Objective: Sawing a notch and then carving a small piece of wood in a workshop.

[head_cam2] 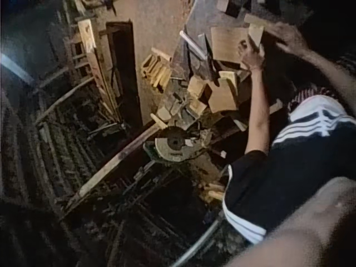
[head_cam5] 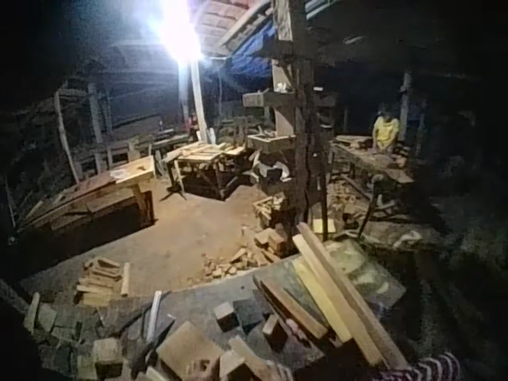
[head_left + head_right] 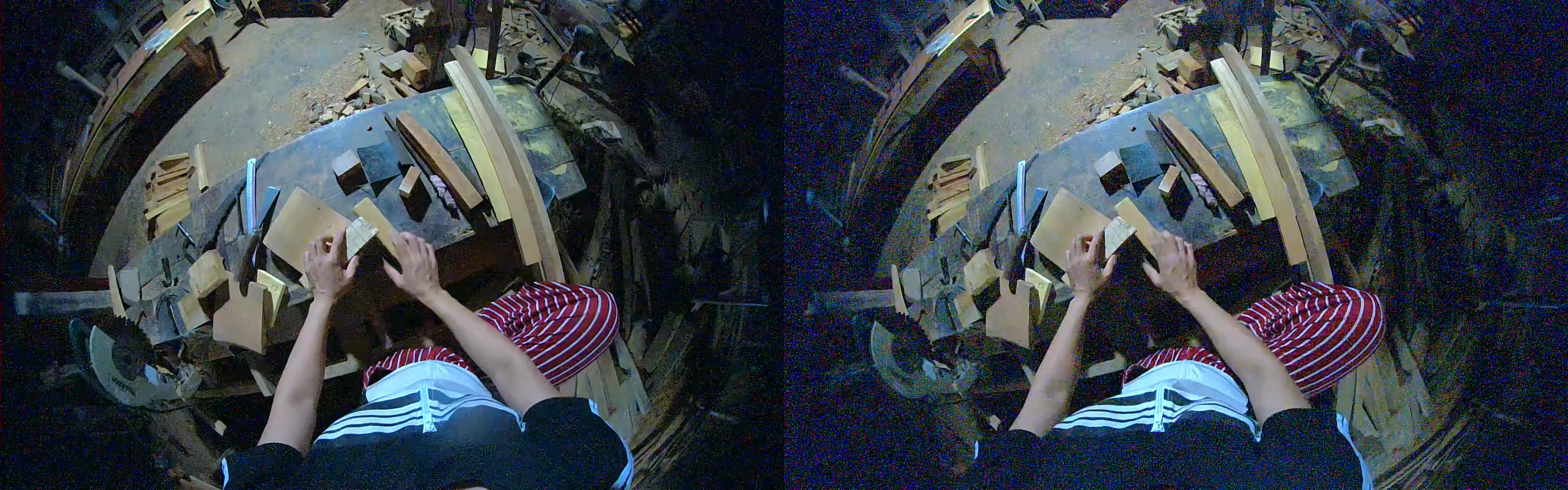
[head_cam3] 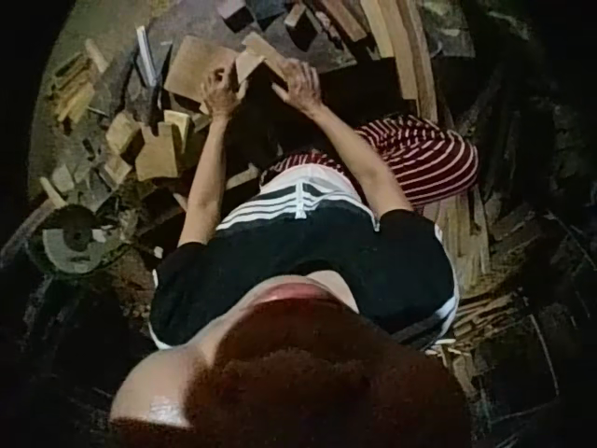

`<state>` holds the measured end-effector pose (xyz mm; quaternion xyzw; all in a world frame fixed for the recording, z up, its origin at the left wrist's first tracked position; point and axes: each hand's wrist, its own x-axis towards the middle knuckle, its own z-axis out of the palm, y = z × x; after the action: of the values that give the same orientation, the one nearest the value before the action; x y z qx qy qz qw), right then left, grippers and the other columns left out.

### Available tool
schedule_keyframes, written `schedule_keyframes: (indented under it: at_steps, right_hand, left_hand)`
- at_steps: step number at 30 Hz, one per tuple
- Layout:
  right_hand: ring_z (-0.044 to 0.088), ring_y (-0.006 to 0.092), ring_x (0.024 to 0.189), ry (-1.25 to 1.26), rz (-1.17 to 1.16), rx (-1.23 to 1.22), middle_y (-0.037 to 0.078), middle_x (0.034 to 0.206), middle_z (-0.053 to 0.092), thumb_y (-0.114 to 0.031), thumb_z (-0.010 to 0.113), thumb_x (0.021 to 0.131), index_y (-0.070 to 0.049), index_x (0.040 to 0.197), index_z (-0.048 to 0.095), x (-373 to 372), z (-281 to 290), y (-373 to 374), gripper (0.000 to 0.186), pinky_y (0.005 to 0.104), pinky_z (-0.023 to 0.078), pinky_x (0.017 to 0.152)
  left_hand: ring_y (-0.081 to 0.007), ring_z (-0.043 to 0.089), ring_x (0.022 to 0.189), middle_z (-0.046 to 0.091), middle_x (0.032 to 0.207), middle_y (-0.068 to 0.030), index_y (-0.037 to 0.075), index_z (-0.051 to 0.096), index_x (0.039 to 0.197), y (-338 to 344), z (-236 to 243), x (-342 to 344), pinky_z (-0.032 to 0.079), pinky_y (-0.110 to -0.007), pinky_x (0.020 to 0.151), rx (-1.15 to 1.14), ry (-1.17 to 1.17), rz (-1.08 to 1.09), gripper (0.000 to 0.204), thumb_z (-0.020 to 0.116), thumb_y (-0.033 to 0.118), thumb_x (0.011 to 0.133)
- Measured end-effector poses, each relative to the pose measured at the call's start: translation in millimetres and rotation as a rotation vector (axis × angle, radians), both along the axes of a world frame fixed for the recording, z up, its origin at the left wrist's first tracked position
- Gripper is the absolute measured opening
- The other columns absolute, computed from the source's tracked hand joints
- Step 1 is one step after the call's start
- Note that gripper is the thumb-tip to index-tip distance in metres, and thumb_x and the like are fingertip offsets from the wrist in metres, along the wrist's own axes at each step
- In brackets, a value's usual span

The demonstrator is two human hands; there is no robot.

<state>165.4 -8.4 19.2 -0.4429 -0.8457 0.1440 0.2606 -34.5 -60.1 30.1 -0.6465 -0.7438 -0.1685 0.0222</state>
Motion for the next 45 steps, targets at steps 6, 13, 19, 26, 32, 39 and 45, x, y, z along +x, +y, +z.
schedule_keyframes:
  at_steps: [6, 13, 19, 26, 32, 39, 45]
  right_hand:
    - [0.050, 0.0271, 0.099, -0.144, 0.042, -0.054, 0.008, 0.111, 0.049, -0.010, 0.071, 0.062, -0.020, 0.135, 0.037, 12, 10, 23, 0.081, 0.0392, 0.043, 0.079]
    - [0.049, 0.0260, 0.106, -0.198, 0.076, -0.098, 0.005, 0.115, 0.051, -0.006, 0.073, 0.060, -0.024, 0.129, 0.044, 58, 8, 66, 0.077, 0.0403, 0.042, 0.088]
    - [0.052, 0.0264, 0.095, -0.064, -0.103, 0.038, 0.006, 0.101, 0.056, -0.013, 0.067, 0.071, -0.018, 0.113, 0.056, 43, 6, 89, 0.044, 0.0410, 0.043, 0.078]
    - [0.058, 0.0355, 0.083, 0.008, -0.271, -0.033, 0.017, 0.090, 0.060, -0.016, 0.060, 0.080, -0.003, 0.097, 0.058, 30, 11, 128, 0.022, 0.0434, 0.047, 0.072]
    - [0.065, 0.0342, 0.069, -0.369, -0.196, -0.188, 0.018, 0.070, 0.064, -0.022, 0.069, 0.075, -0.007, 0.077, 0.067, 15, 9, 164, 0.015, 0.0454, 0.053, 0.060]
    - [0.065, 0.0367, 0.073, -0.472, -0.129, -0.219, 0.022, 0.077, 0.065, -0.015, 0.056, 0.072, -0.005, 0.077, 0.069, 25, -6, 180, 0.018, 0.0459, 0.053, 0.067]
    - [0.063, 0.0394, 0.078, -0.265, -0.137, -0.463, 0.023, 0.090, 0.063, -0.032, 0.044, 0.081, 0.000, 0.090, 0.061, 49, 63, 180, 0.037, 0.0479, 0.050, 0.071]
  left_hand:
    - [-0.0248, 0.049, 0.092, 0.050, 0.101, -0.0072, 0.019, 0.049, 0.127, 3, 3, 1, 0.040, -0.038, 0.078, -0.024, 0.008, 0.013, 0.068, 0.071, 0.037, 0.066]
    - [-0.0247, 0.049, 0.093, 0.051, 0.101, -0.0066, 0.019, 0.046, 0.130, 1, 7, 2, 0.040, -0.038, 0.079, -0.029, -0.017, 0.018, 0.071, 0.071, 0.037, 0.067]
    - [-0.0249, 0.049, 0.094, 0.051, 0.102, -0.0066, 0.024, 0.045, 0.132, 3, 3, 3, 0.040, -0.038, 0.080, -0.040, -0.012, 0.021, 0.072, 0.072, 0.036, 0.066]
    - [-0.0256, 0.049, 0.093, 0.050, 0.102, -0.0067, 0.022, 0.046, 0.131, 9, 20, 10, 0.041, -0.038, 0.079, -0.066, -0.046, 0.060, 0.071, 0.072, 0.034, 0.066]
    - [-0.0254, 0.049, 0.093, 0.049, 0.103, -0.0071, 0.019, 0.048, 0.128, 8, 21, 12, 0.041, -0.039, 0.079, -0.036, -0.015, 0.054, 0.069, 0.071, 0.034, 0.065]
    - [-0.0262, 0.049, 0.094, 0.049, 0.101, -0.0066, 0.019, 0.051, 0.124, 3, 5, 15, 0.040, -0.039, 0.081, -0.067, -0.049, 0.068, 0.062, 0.067, 0.039, 0.067]
    - [-0.0237, 0.050, 0.089, 0.051, 0.094, -0.0067, 0.021, 0.058, 0.115, 14, 14, 17, 0.041, -0.038, 0.074, 0.000, -0.057, 0.090, 0.051, 0.061, 0.053, 0.076]
